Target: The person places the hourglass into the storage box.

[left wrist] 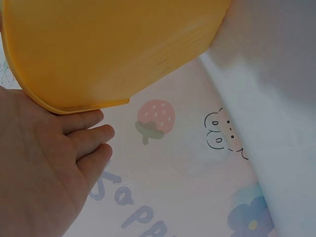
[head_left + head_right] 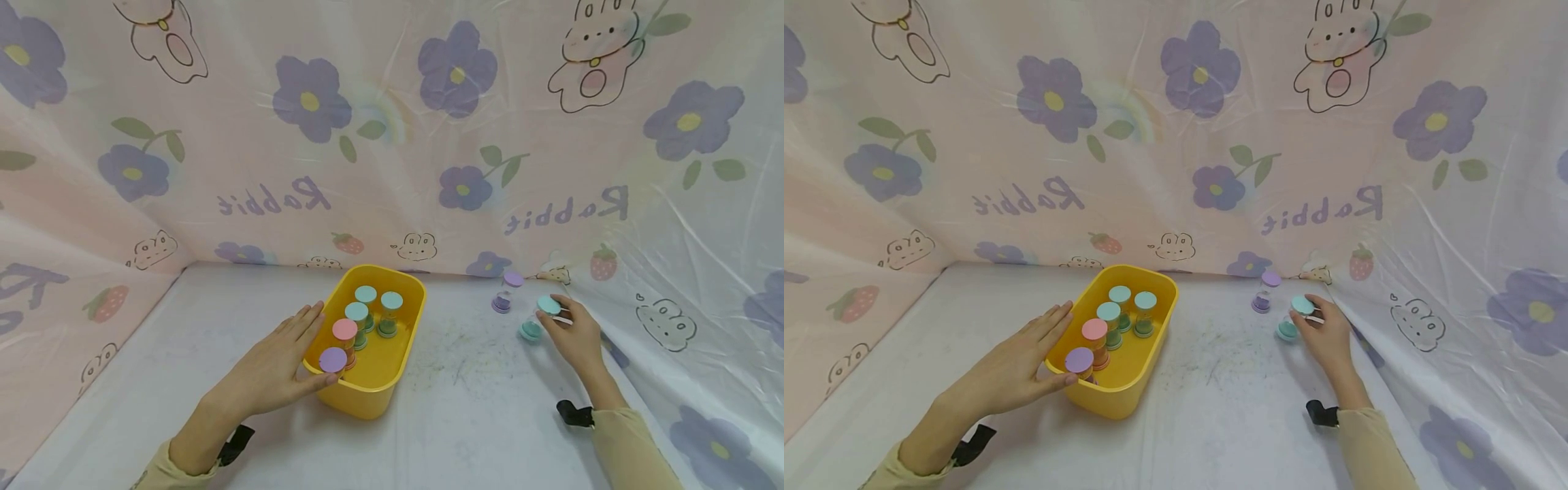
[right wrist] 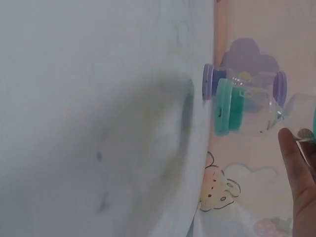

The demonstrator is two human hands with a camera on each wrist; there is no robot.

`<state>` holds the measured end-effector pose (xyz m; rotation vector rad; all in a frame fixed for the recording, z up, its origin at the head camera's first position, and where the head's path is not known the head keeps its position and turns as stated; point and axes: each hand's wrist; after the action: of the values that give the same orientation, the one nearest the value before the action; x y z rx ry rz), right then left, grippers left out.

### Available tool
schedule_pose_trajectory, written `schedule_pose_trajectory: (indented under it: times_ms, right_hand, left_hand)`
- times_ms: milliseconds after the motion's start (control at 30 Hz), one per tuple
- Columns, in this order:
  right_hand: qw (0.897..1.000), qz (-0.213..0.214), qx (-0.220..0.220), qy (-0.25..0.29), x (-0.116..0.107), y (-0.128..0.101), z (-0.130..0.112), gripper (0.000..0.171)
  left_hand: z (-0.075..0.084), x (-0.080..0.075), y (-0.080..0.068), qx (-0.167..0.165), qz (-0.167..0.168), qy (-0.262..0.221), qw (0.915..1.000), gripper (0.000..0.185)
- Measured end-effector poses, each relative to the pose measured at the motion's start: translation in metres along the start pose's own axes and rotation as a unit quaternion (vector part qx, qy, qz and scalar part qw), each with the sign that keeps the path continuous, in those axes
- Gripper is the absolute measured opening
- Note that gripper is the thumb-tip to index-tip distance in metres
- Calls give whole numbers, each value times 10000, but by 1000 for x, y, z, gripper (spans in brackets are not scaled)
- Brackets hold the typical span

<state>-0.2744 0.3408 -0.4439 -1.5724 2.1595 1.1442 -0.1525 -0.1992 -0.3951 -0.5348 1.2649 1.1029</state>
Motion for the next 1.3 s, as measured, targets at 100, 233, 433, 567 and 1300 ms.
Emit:
schedule_pose_trajectory:
  times_ms: [100,233,433,567,1300]
  right_hand:
    - [9998,49,-196,83,4,-1,-7,52]
    - [9985,148,-470,220,9,-3,-16,50]
    - [9954,212,-776,529,16,-4,-31,47]
    - [9922,222,-982,731,20,-5,-44,48]
    - [9639,181,-2108,1618,24,-12,-152,45]
  left_hand:
    - [0,0,0,4,3,17,10000,103]
    - [0,0,0,10,1,9,10000,103]
    - [0,1,-1,-2,-2,-25,10000,102]
    - [0,1,-1,13,12,-19,10000,102]
    - [0,2,-1,46,44,54,10000,103]
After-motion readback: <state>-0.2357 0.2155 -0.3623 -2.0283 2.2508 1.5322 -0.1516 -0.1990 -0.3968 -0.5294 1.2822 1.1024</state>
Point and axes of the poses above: each hand's wrist, its own y-axis towards the middle knuckle, its own x-axis out of the palm, z = x × y
